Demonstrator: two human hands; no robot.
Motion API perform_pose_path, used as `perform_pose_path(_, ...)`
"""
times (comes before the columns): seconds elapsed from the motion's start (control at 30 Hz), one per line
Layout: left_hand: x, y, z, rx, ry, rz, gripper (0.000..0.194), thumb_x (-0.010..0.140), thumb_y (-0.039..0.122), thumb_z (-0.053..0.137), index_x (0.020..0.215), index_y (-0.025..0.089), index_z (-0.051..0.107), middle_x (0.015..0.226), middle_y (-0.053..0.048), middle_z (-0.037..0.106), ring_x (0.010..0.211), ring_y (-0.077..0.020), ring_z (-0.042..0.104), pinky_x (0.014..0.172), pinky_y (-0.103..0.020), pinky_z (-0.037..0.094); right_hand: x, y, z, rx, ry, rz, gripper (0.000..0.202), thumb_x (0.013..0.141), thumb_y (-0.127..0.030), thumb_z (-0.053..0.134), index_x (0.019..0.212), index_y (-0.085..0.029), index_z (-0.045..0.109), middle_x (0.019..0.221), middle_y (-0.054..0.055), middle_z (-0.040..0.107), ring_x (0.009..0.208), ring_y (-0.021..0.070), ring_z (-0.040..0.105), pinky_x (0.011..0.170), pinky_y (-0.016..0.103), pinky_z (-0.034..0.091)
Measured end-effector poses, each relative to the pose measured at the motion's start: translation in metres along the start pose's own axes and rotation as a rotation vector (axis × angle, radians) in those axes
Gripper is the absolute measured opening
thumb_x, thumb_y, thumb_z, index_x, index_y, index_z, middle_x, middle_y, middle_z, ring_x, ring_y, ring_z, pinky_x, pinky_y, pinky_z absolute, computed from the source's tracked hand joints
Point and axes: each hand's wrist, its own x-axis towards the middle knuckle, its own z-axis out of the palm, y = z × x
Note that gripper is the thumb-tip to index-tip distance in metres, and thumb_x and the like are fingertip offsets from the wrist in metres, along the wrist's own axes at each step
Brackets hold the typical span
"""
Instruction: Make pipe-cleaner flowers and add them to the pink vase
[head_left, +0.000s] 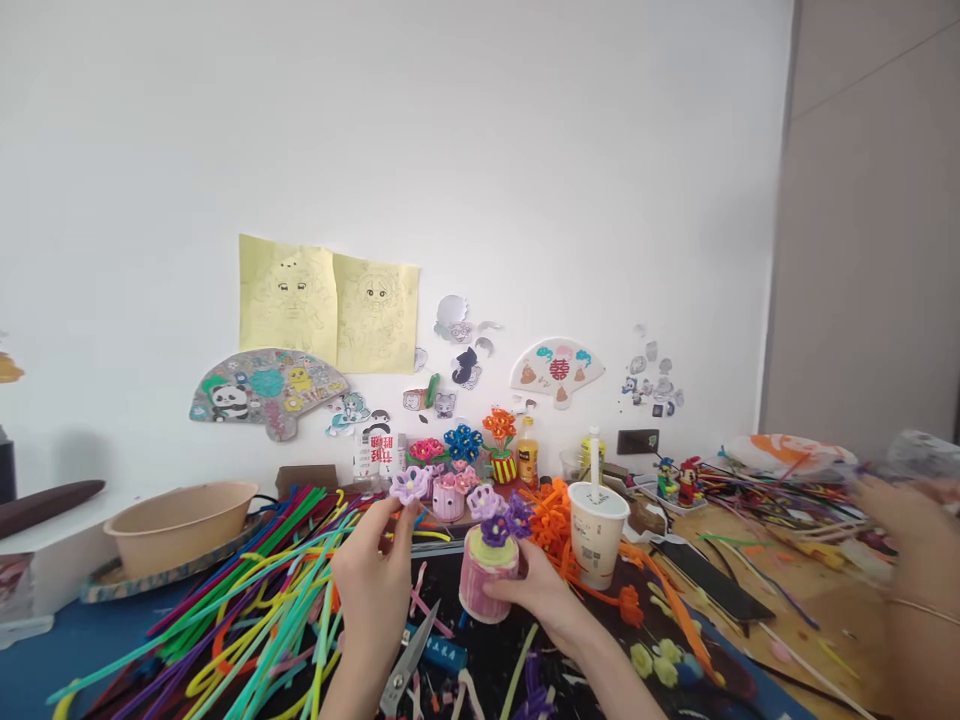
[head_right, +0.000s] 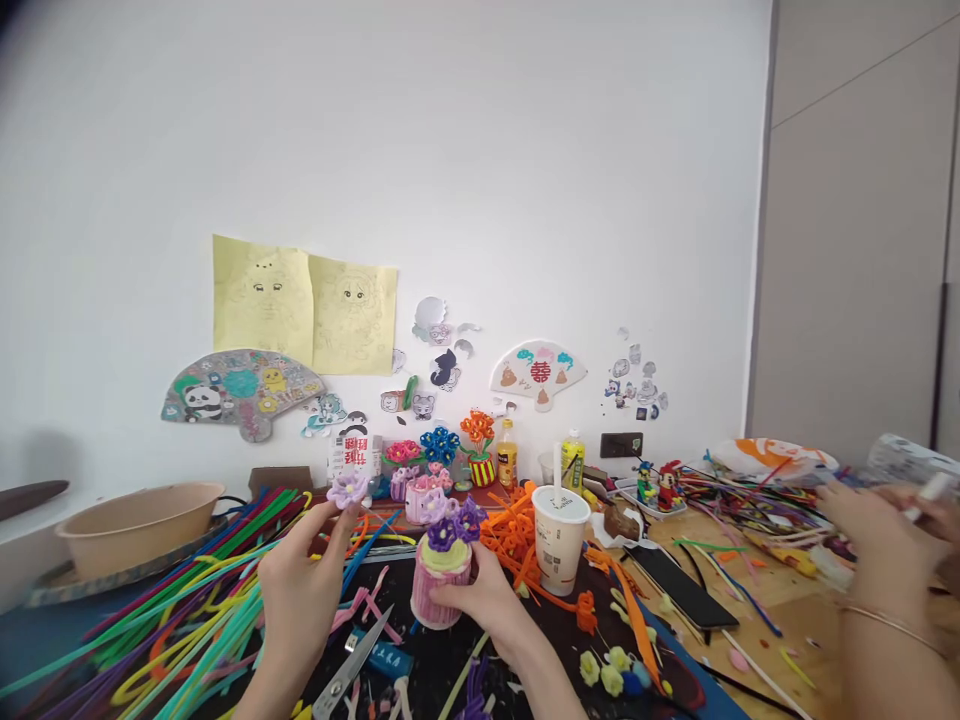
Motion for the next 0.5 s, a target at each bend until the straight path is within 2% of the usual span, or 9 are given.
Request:
perform_pose_path(0.1, 0.001, 0.006, -0.002, -0.009, 0.036, 0.012, 0.023, 0.079, 0.041, 0.062, 0.078, 0.018, 0.066, 0.061, 0.002, 0.064, 0.051, -0.0106, 0.051, 0.053, -0.022, 0.039, -0.008, -0.007, -0.003, 0.157, -0.118, 0.023, 0.068, 0.048, -0.024, 0.086, 0.110, -0.019, 0.059, 0.112, 0.006, 0.069, 0.111, 0.0276, 0.059, 0.096, 0.040, 0.042)
perform_pose_path(0.23, 0.004, 0.016, -0.007, -0.079, 0.035, -0.010, 0.021, 0.082, 0.041, 0.059, 0.079, 0.020, 0.062, 0.063, 0.003, 0.065, 0.054, -0.0107, 0.055, 0.055, -0.021, 0.043, -0.019, -0.013, -0.004, 0.301, -0.313, 0.087, 0.071, 0.035, -0.025, 0.091, 0.100, -0.020, 0.063, 0.105, 0.007, 0.071, 0.110, 0.0301, 0.060, 0.096, 0.042, 0.041)
perform_pose_path(0.3, 0.005, 0.023, -0.010, -0.174, -0.026, -0.030, 0.019, 0.084, 0.039, 0.059, 0.077, 0.021, 0.060, 0.060, 0.004, 0.063, 0.054, -0.0102, 0.057, 0.053, -0.019, 0.044, -0.023, -0.015, -0.003, 0.340, -0.422, 0.108, 0.077, 0.030, -0.027, 0.093, 0.101, -0.019, 0.064, 0.106, 0.009, 0.071, 0.112, 0.0318, 0.059, 0.099, 0.044, 0.039)
perform_pose_path(0.4, 0.004, 0.038, -0.011, -0.318, -0.186, -0.019, 0.018, 0.085, 0.034, 0.058, 0.074, 0.020, 0.059, 0.055, 0.006, 0.059, 0.048, -0.0081, 0.054, 0.049, -0.017, 0.042, -0.026, -0.016, -0.001, 0.362, -0.563, 0.108, 0.091, 0.026, -0.033, 0.093, 0.111, -0.018, 0.062, 0.113, 0.012, 0.068, 0.118, 0.0335, 0.054, 0.102, 0.045, 0.036)
perform_pose_path(0.5, 0.001, 0.051, -0.012, -0.293, -0.274, 0.070, 0.018, 0.086, 0.030, 0.057, 0.071, 0.020, 0.057, 0.050, 0.008, 0.056, 0.043, -0.0065, 0.050, 0.047, -0.016, 0.040, -0.027, -0.014, -0.001, 0.349, -0.647, 0.076, 0.099, 0.027, -0.037, 0.093, 0.118, -0.019, 0.058, 0.118, 0.014, 0.066, 0.123, 0.0329, 0.050, 0.104, 0.044, 0.034)
